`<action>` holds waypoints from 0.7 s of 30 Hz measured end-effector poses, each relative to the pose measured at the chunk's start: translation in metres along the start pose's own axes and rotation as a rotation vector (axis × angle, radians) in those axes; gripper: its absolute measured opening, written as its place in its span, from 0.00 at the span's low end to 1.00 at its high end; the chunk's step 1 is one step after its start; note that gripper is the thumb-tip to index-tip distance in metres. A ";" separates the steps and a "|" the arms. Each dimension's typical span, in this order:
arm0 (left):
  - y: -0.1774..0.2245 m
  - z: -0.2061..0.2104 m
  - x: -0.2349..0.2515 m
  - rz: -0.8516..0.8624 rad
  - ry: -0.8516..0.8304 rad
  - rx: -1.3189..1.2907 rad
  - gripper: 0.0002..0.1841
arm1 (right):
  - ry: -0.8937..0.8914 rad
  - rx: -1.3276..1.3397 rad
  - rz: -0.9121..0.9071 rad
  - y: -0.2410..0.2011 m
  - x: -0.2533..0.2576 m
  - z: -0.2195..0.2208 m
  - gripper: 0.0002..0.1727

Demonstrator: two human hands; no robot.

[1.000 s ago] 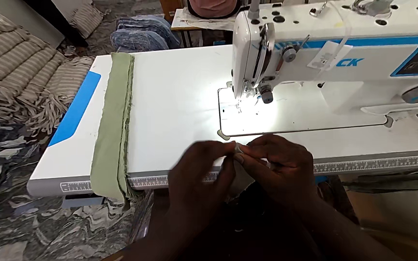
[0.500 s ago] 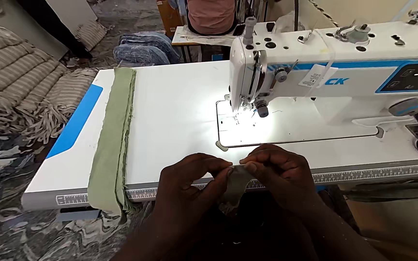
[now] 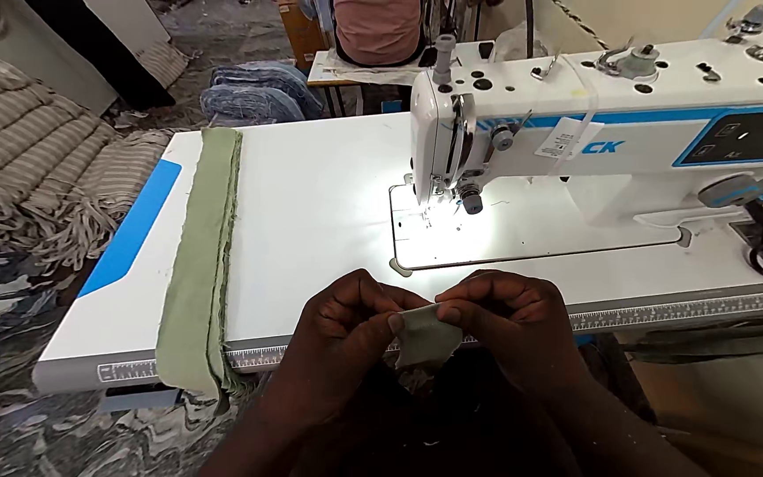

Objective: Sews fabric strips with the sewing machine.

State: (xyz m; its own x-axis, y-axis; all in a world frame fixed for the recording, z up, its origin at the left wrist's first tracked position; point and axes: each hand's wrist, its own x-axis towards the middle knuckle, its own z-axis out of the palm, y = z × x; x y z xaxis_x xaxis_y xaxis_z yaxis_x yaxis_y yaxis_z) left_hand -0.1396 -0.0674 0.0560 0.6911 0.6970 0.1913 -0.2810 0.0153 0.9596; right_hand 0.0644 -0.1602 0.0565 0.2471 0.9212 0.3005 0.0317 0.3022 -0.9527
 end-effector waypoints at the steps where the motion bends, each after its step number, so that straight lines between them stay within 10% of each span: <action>1: 0.000 0.001 0.000 -0.013 -0.003 -0.047 0.10 | 0.008 0.008 0.005 -0.001 0.000 0.000 0.06; 12: 0.001 0.011 0.002 -0.046 -0.007 -0.277 0.08 | -0.075 0.468 0.194 0.005 -0.002 0.000 0.06; 17: 0.000 0.030 -0.007 0.467 0.178 0.717 0.03 | 0.210 -0.371 -0.450 0.013 0.001 0.014 0.05; 21: -0.001 0.028 -0.009 0.408 0.157 0.580 0.04 | 0.054 -0.308 -0.451 0.017 0.008 0.006 0.06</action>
State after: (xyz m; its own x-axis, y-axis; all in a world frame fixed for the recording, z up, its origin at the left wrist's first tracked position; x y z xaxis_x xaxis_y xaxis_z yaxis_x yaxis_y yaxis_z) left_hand -0.1270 -0.0935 0.0585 0.4902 0.6614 0.5677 -0.0678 -0.6204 0.7814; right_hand 0.0614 -0.1458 0.0429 0.1921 0.7006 0.6872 0.4263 0.5711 -0.7015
